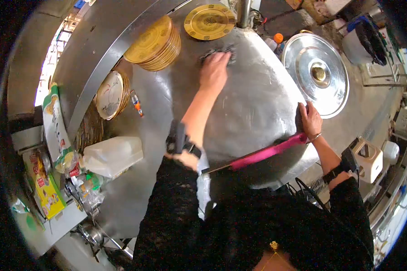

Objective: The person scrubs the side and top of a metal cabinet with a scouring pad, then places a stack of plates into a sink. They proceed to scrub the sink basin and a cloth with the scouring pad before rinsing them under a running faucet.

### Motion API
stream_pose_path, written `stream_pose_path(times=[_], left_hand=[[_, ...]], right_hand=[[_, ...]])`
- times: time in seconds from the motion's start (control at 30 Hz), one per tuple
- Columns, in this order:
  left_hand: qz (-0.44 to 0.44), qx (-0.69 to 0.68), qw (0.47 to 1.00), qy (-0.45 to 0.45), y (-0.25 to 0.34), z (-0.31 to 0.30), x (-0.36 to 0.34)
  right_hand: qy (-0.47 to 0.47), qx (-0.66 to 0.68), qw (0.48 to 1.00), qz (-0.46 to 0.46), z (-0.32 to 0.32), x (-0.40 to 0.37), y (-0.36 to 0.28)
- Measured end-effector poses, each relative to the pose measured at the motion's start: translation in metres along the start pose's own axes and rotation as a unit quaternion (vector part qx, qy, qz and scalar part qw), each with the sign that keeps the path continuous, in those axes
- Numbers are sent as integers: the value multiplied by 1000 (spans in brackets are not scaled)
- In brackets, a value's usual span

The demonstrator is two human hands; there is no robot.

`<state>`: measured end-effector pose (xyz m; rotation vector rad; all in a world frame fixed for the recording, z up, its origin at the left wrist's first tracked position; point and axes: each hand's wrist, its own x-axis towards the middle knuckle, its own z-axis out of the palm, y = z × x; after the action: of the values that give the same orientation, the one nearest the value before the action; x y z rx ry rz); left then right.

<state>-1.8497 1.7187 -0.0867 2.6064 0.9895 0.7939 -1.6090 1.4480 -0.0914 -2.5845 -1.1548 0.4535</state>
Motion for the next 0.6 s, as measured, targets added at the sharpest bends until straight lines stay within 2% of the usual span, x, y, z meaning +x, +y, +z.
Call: stream_pose_path(times=[0.1, 0.13, 0.17, 0.27, 0.33, 0.4, 0.5, 0.6], left_hand=[[-48, 94, 993, 48, -56, -53, -59], [-98, 135, 984, 56, -79, -73, -81], [-124, 171, 976, 53, -107, -90, -101], [-228, 240, 944, -6, -135, -114, -106], [-241, 264, 934, -5, -162, -110, -92], [-252, 284, 925, -1, -202, -100, -69], [-245, 320, 915, 13, -259, -98, -48], [-219, 188, 957, 22, -275, -105, -32]], right_hand=[[24, -10, 1000, -8, 7, 1, 8], [26, -16, 999, -31, 11, 1, 14], [23, -13, 1000, -14, 9, 1, 10], [14, -19, 1000, 3, 10, 1, 9], [14, -28, 999, 6, 14, 2, 17], [36, -37, 998, -31, 20, 2, 26], [19, -29, 999, -3, 11, 1, 11], [10, -22, 1000, 9, 6, 1, 4]])
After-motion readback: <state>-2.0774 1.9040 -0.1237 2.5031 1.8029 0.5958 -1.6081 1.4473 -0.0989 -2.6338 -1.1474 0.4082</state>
